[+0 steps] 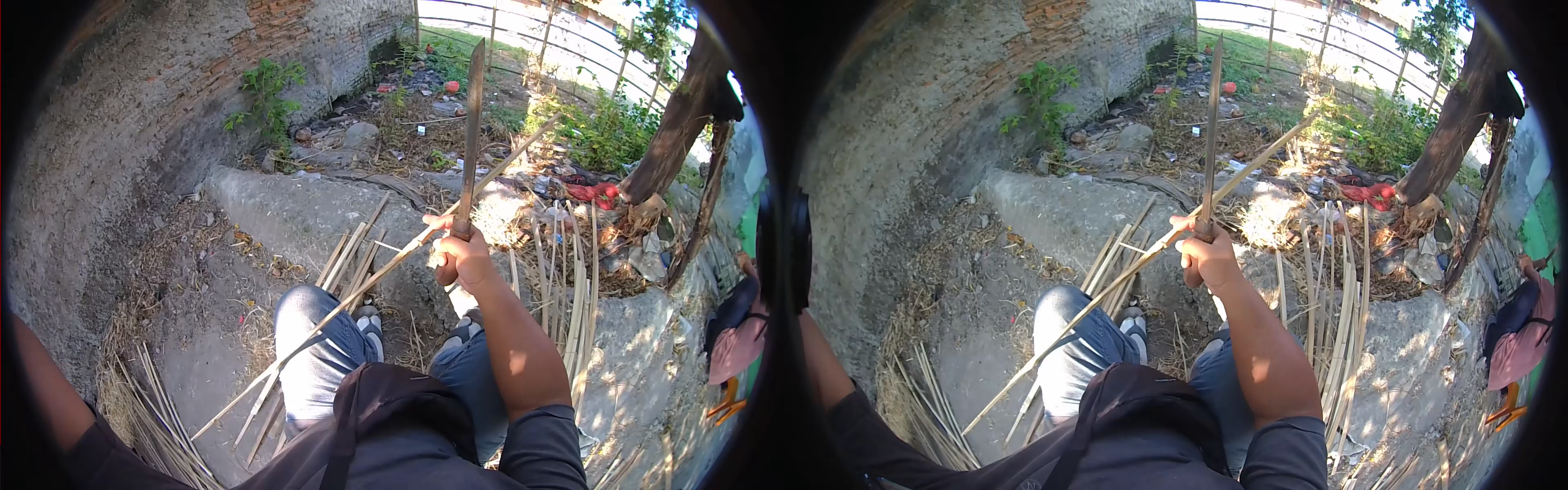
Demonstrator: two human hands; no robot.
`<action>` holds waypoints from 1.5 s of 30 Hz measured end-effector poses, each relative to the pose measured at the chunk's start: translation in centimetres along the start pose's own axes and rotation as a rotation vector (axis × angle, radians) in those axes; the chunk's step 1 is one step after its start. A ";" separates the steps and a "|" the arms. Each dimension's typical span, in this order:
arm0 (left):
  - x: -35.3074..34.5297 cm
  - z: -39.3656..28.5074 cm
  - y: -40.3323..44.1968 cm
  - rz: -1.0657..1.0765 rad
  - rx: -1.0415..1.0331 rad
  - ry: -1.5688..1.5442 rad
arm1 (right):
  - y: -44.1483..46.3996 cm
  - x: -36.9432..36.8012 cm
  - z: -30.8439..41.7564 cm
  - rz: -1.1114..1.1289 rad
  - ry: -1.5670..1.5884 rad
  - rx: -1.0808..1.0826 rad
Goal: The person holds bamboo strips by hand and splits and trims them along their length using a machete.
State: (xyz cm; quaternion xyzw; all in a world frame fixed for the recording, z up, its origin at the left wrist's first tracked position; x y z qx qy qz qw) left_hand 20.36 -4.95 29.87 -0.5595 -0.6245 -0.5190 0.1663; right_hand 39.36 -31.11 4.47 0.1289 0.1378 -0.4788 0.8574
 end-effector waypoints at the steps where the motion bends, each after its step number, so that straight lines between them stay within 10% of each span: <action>1: -0.1 0.1 0.0 0.002 0.004 -0.002 | 0.1 0.2 0.0 -0.004 -0.001 -0.010; 45: 2.3 -0.1 -0.6 -0.139 -0.106 -0.062 | -0.5 -0.4 0.4 0.045 -0.108 -0.027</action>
Point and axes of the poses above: each hand's wrist, its own y-axis towards the middle knuckle, its own x-axis out of the back of the hand, z = x × y, the point moved 6 cm from there along y, towards the middle knuckle, and after that the axes turned 4 degrees about -y, right-handed, at the moved point
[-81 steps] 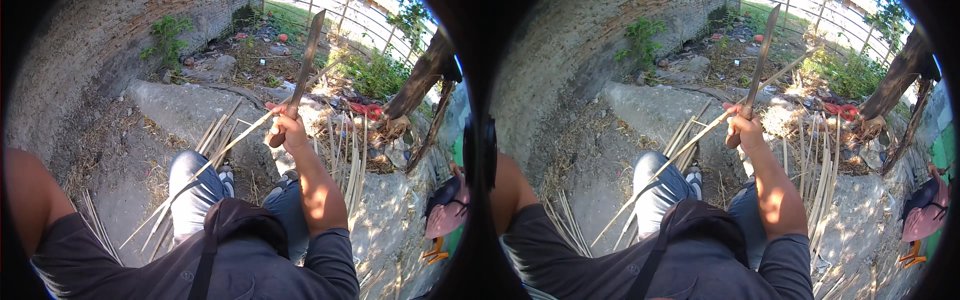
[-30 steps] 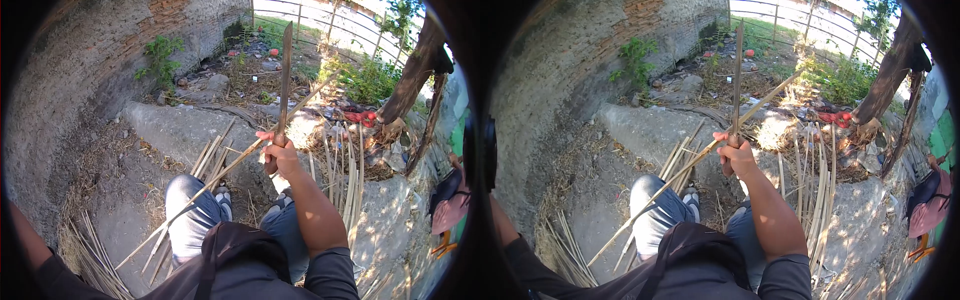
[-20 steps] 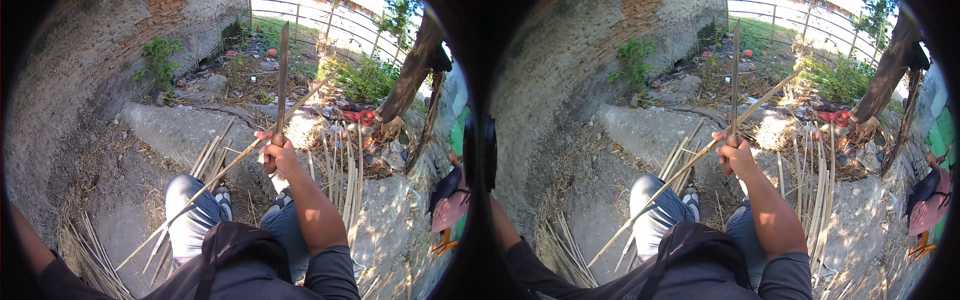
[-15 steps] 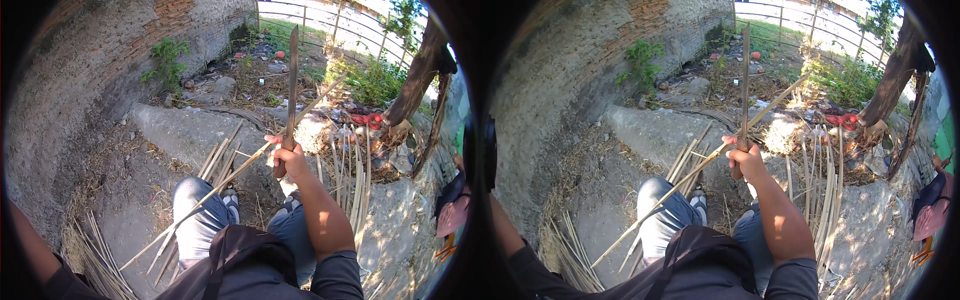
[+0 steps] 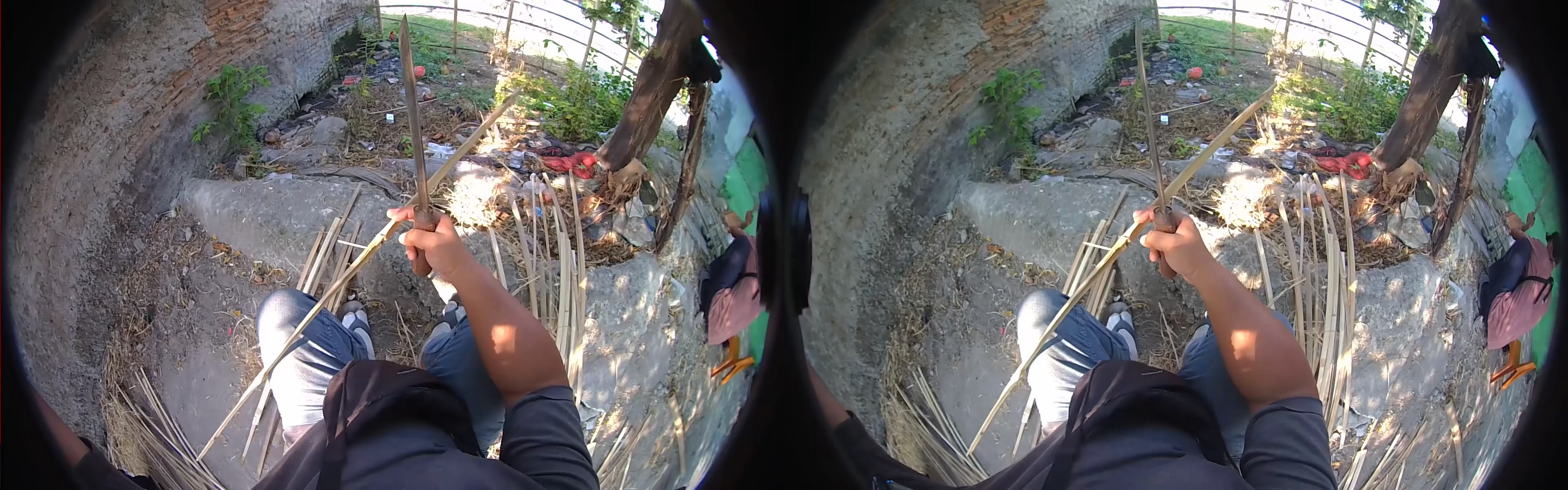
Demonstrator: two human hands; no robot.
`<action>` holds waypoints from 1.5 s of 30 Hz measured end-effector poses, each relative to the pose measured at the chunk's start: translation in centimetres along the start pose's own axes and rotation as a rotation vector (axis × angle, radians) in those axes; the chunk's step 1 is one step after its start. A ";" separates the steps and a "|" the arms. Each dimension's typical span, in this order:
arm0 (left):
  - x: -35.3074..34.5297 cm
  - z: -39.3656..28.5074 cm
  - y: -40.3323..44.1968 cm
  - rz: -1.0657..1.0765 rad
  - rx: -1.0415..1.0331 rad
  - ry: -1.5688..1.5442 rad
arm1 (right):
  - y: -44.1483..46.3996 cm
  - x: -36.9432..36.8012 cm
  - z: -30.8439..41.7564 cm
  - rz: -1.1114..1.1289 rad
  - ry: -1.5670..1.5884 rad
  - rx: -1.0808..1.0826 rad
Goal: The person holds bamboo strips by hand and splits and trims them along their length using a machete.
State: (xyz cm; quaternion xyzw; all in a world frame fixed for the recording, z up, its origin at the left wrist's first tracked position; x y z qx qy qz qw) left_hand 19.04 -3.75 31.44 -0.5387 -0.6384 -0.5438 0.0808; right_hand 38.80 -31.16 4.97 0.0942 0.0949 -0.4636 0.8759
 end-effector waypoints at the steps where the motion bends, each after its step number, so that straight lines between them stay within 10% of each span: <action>1: 2.1 -2.0 -0.2 -0.061 -0.077 -0.033 | 0.1 0.0 0.0 -0.013 -0.027 -0.014; 9: 14.7 -18.5 -6.1 -0.476 -0.766 -0.279 | -0.2 -0.8 0.3 -0.024 0.099 -0.043; 11: 10.9 -15.9 -7.1 -0.455 -0.580 -0.331 | -0.4 -1.1 0.5 -0.030 0.143 -0.019; 15: -6.6 -1.1 -13.7 0.070 0.515 0.045 | -0.5 -0.8 0.8 0.002 0.209 0.008; 18: -11.9 5.4 -24.1 0.570 0.799 0.145 | -0.8 -1.0 0.6 0.007 0.219 -0.018; 22: -11.6 6.5 -29.0 0.606 1.095 0.078 | -0.4 -1.5 0.5 0.026 0.207 -0.021; 36: -13.2 6.1 -33.6 0.367 1.178 -0.500 | -0.9 -0.3 0.9 0.049 -0.051 -0.062; 45: -12.4 8.0 -32.4 0.306 0.964 -0.185 | -0.7 2.9 3.8 -0.176 -0.491 0.114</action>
Point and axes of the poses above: each hand's wrist, its own y-axis towards the middle knuckle, its own x-axis out of the back of the hand, z = x × y, the point moved 6 cm from there along y, towards the middle knuckle, and after that the axes turned 4 degrees about -y, right-handed, at the moved point
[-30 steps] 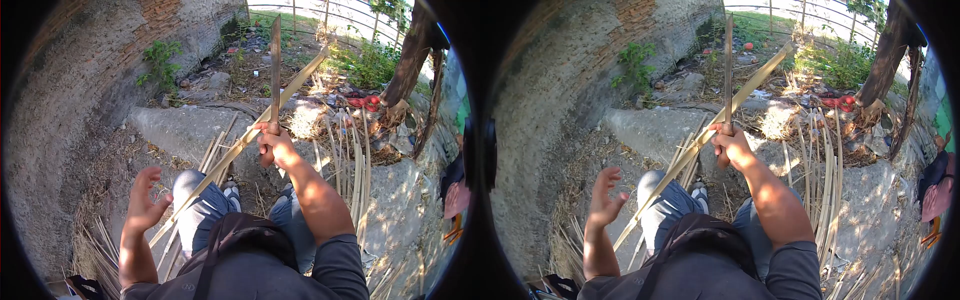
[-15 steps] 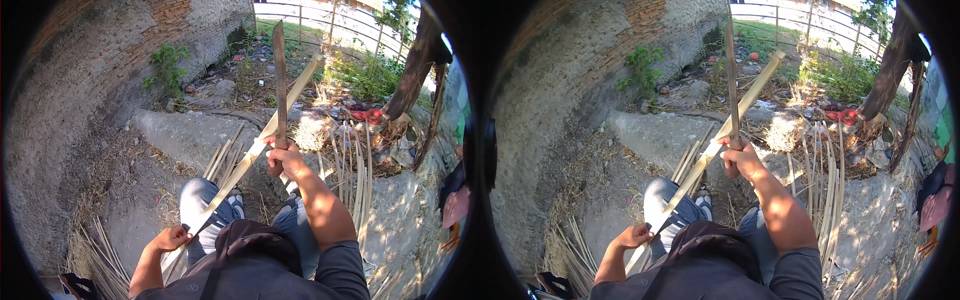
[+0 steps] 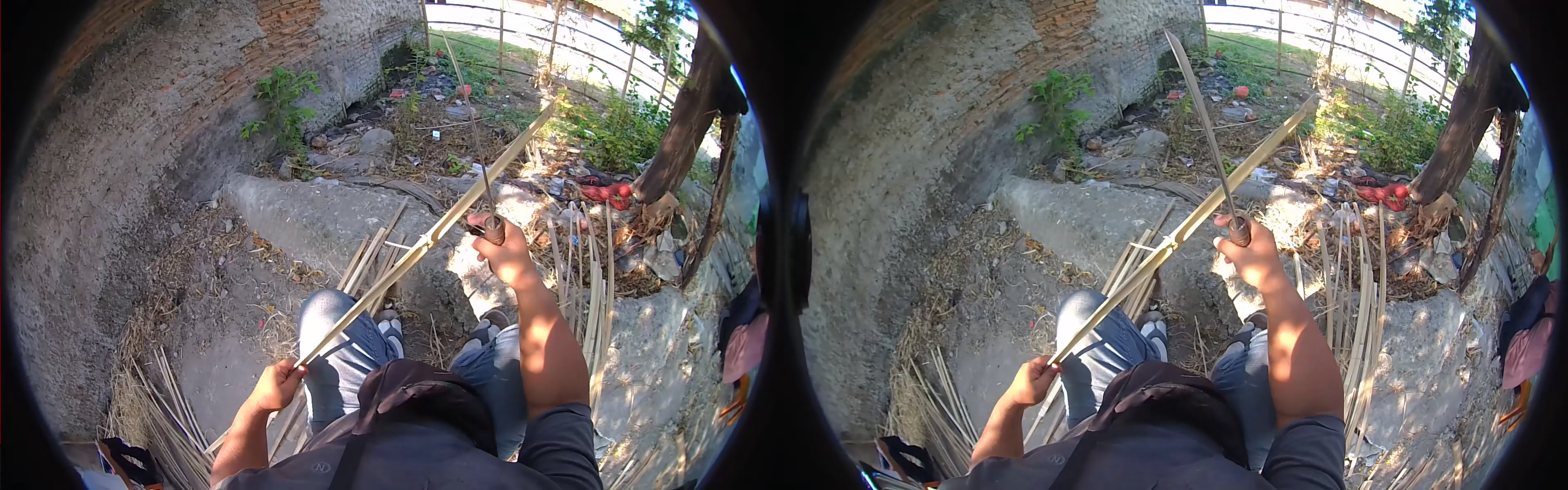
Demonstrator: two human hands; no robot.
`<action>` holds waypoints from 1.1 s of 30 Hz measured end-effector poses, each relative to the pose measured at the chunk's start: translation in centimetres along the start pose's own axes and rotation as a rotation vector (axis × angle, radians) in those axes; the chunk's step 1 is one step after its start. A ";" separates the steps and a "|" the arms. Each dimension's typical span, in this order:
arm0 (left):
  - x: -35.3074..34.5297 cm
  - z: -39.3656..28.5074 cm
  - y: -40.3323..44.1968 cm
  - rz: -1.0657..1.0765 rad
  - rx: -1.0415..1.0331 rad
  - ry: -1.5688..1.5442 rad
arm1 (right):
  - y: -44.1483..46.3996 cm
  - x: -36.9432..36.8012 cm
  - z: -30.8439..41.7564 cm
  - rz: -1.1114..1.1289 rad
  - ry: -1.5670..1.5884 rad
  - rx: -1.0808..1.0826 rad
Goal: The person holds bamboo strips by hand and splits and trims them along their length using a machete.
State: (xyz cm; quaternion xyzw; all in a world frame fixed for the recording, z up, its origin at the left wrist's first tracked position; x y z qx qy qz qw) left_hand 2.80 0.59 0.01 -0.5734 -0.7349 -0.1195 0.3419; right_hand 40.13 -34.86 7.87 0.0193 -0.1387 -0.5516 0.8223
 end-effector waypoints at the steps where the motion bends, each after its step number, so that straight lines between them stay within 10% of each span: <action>1: 0.0 0.8 -0.1 -0.014 0.041 0.018 | 0.2 0.6 -0.7 -0.083 -0.112 0.054; 10: 0.0 -4.4 0.2 -0.096 0.057 0.201 | -1.6 -2.9 2.6 0.144 -1.010 0.188; 17: -1.7 -3.2 1.0 -0.120 0.028 0.271 | -3.1 -9.5 2.4 0.521 -1.121 0.342; 24: -2.4 -2.4 1.6 -0.198 0.011 0.373 | 0.1 -6.6 -0.1 0.330 -1.124 -0.016; 33: -2.5 -2.8 1.5 -0.232 -0.009 0.343 | -0.7 -6.3 -0.5 0.260 -1.066 0.292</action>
Point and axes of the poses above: each hand's wrist, its own y-axis towards the middle knuckle, its own x-axis out of the back of the hand, z = x × y, the point moved 6 cm from there along y, towards the middle knuckle, and after that the axes turned 4 degrees about -y, right-handed, at the moved point
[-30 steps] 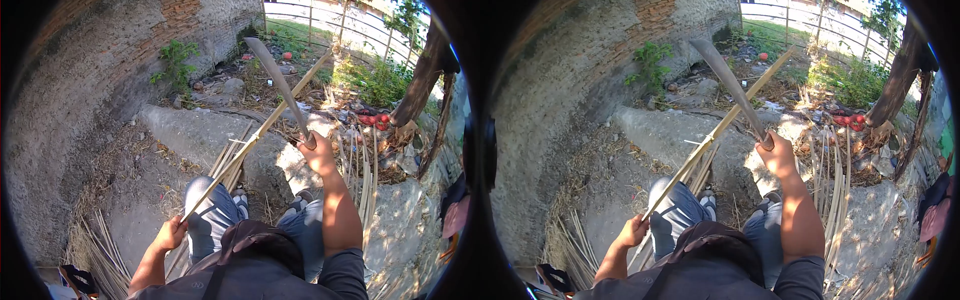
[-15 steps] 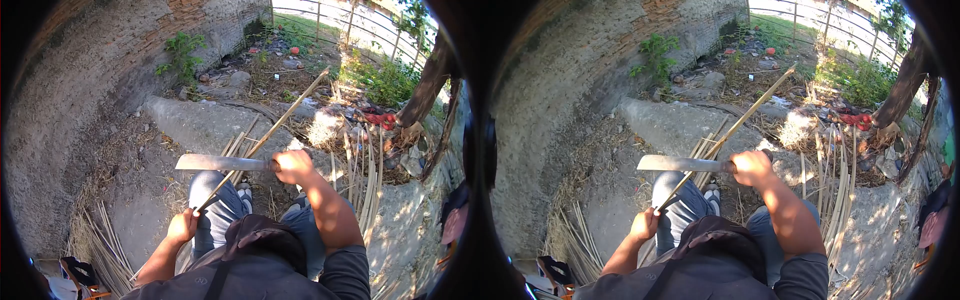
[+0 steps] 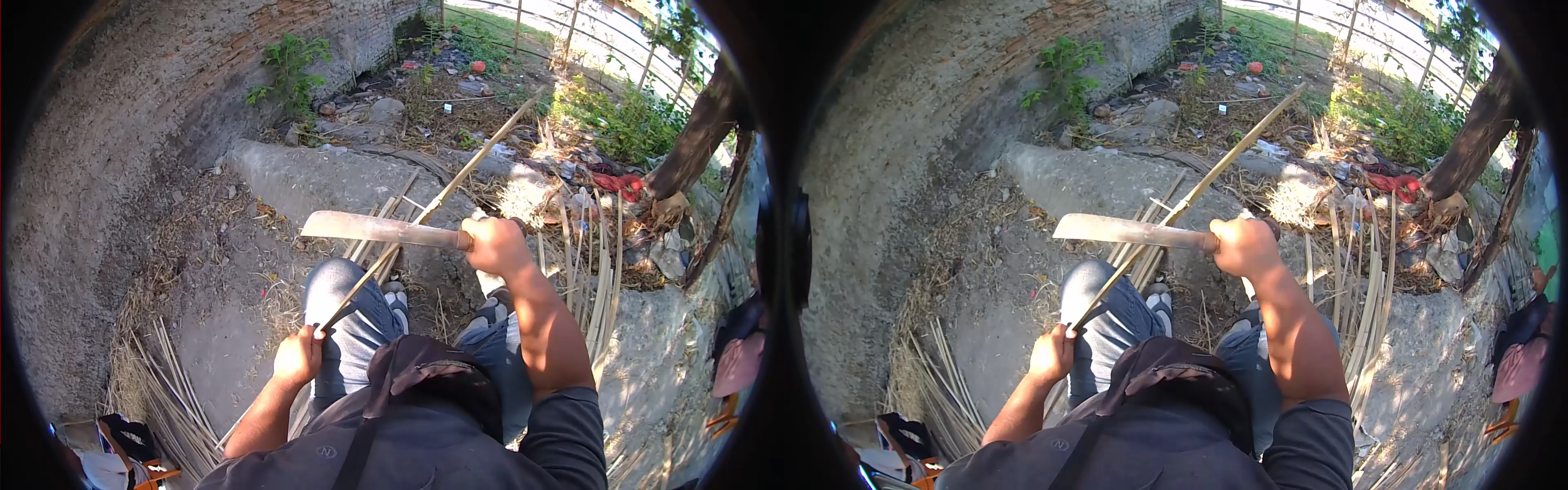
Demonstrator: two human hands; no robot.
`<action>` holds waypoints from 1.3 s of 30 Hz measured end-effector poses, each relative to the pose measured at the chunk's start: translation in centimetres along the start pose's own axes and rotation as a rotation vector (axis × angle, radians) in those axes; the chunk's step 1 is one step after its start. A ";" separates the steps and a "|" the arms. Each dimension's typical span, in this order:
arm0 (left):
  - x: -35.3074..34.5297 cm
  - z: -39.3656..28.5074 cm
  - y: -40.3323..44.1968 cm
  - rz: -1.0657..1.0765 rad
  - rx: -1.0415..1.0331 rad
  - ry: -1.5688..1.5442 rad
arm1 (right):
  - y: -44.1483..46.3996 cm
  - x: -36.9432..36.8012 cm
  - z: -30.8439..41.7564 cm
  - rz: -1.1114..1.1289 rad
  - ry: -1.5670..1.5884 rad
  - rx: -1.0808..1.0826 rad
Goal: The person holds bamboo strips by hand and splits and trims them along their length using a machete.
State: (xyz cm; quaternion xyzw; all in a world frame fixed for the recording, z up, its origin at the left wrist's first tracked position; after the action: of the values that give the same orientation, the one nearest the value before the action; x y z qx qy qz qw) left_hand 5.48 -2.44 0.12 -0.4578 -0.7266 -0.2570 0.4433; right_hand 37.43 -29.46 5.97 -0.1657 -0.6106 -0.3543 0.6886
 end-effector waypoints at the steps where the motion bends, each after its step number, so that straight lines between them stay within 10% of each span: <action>1: 0.0 0.1 -0.3 -0.008 -0.004 -0.006 | 0.4 -0.1 -1.8 0.013 0.077 -0.085; 7: 0.0 0.4 -0.1 0.033 -0.037 -0.013 | 0.3 -0.3 -1.4 0.096 0.009 -0.224; 14: 0.0 -0.4 0.4 0.042 0.013 0.009 | -0.6 -0.6 5.2 0.042 -0.107 0.228; 22: -0.2 0.6 0.2 0.010 -0.015 0.017 | 0.9 -0.1 -1.8 0.172 -0.020 -0.284; 39: 0.5 -0.3 0.5 0.088 -0.024 0.045 | -0.8 -1.5 -3.2 0.330 0.300 -0.166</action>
State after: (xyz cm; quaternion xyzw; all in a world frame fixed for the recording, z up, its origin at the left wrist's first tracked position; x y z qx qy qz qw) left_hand 5.91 -2.22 0.68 -0.4885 -0.6925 -0.2561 0.4650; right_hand 39.21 -31.68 3.75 -0.2647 -0.4351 -0.3066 0.8041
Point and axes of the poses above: each hand's wrist, its own y-axis towards the middle knuckle, its own x-axis out of the back of the hand, z = x × y, the point moved 6 cm from there along y, towards the middle knuckle, and after that the axes turned 4 degrees about -y, right-handed, at the moved point
